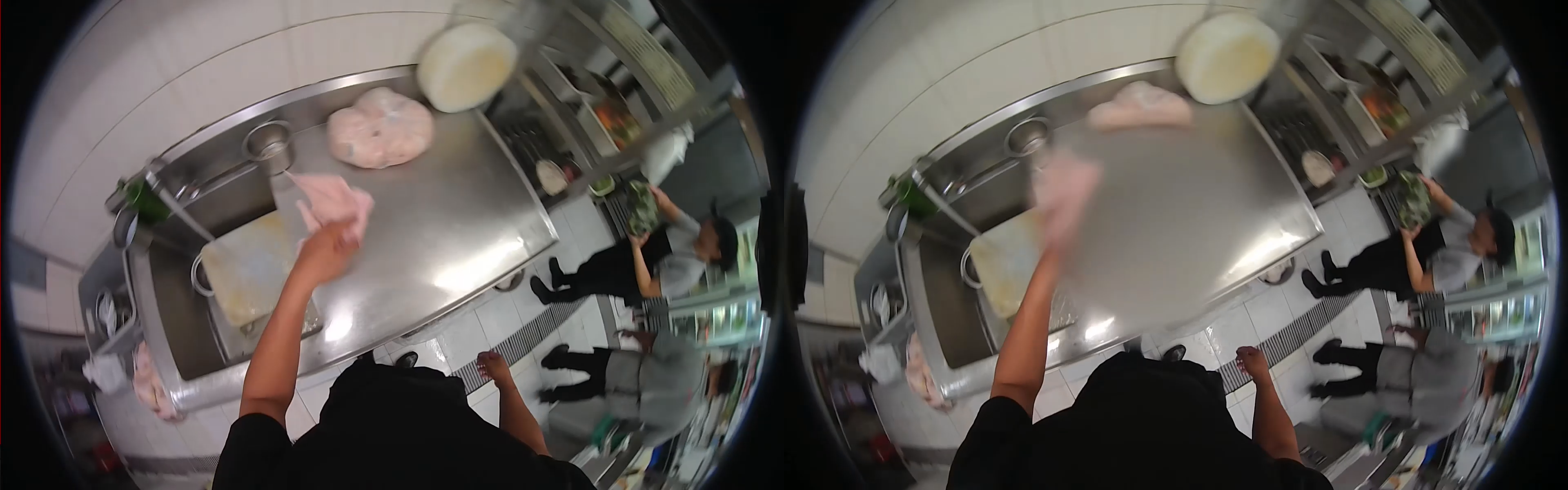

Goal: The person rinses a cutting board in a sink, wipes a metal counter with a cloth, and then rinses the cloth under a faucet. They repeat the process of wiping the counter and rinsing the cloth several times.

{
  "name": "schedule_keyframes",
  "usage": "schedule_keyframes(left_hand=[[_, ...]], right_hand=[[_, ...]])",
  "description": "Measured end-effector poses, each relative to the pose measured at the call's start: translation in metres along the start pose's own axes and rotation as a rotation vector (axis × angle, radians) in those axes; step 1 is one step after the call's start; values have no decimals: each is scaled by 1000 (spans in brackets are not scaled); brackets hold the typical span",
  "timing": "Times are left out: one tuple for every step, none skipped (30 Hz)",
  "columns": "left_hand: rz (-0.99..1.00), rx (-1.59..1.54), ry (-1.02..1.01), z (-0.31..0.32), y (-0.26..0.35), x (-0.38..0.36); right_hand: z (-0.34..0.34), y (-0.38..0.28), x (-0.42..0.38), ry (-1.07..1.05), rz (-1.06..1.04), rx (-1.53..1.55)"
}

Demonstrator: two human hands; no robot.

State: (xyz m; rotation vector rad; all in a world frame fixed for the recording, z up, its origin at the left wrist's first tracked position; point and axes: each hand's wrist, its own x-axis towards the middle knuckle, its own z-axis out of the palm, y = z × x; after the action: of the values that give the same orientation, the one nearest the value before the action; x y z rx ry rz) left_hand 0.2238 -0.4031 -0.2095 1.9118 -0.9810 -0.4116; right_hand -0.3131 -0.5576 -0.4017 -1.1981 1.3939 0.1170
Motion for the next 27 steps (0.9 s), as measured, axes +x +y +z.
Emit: schedule_keyframes(left_hand=[[126, 40, -119, 15, -9, -7], [158, 34, -155, 23, -23, -2], [90, 70, -259, 29, -40, 7], [20, 111, -361, 44, -53, 14], [46, 108, -395, 69, -65, 16], [63, 200, -315, 96, -82, 16], [79, 289, -227, 124, -98, 16], [94, 375, -128, 151, -113, 15], [104, 459, -23, 174, -123, 14], [112, 541, 87, 192, -125, 13], [194, 217, 100, 211, -115, 12], [203, 213, 96, 217, -84, 15], [126, 293, -132, 208, -35, 15], [48, 375, -355, 207, -3, 20], [49, 380, -355, 218, 3, 26], [215, 494, -409, 227, 9, 33], [378, 606, -460, 237, 15, 40], [371, 611, -455, 241, 31, 43], [217, 613, -403, 243, 48, 41], [62, 615, -349, 246, 59, 39], [12, 620, -207, 262, 41, 29], [6, 633, -201, 272, 43, 26], [-46, 691, -149, 280, 47, 25], [-99, 750, -100, 291, 50, 31], [-61, 766, -112, 301, 50, 40], [-82, 780, -117, 309, 58, 54], [-10, 731, -119, 315, 70, 75]], right_hand=[[5, -1, -6, 46, -14, 22], [11, -7, -14, 93, -26, 42], [14, -7, -18, 123, -20, 77], [17, -6, -23, 132, -32, 103], [19, -1, -32, 138, -42, 127], [21, 3, -37, 163, -34, 153], [20, 13, -37, 176, -2, 144], [19, 21, -37, 186, 26, 131], [17, 27, -38, 212, 38, 148], [14, 31, -38, 223, 36, 158], [9, 32, -36, 244, 40, 205], [5, 32, -33, 262, 46, 251], [2, 29, -30, 290, 33, 298], [-4, 23, -20, 291, 27, 302], [-9, 18, -12, 319, -9, 330], [-15, 13, 0, 345, -46, 357], [-22, 2, 12, 385, -124, 355], [-33, -13, 23, 376, -126, 352], [-47, -30, 35, 414, -204, 317], [-60, -55, 42, 449, -281, 284], [-72, -84, 45, 495, -315, 248], [-86, -112, 53, 481, -319, 252], [-100, -134, 61, 538, -414, 212], [-113, -155, 73, 595, -506, 172], [-126, -174, 87, 574, -494, 171], [-139, -193, 103, 629, -597, 121], [-150, -211, 120, 683, -699, 74]])
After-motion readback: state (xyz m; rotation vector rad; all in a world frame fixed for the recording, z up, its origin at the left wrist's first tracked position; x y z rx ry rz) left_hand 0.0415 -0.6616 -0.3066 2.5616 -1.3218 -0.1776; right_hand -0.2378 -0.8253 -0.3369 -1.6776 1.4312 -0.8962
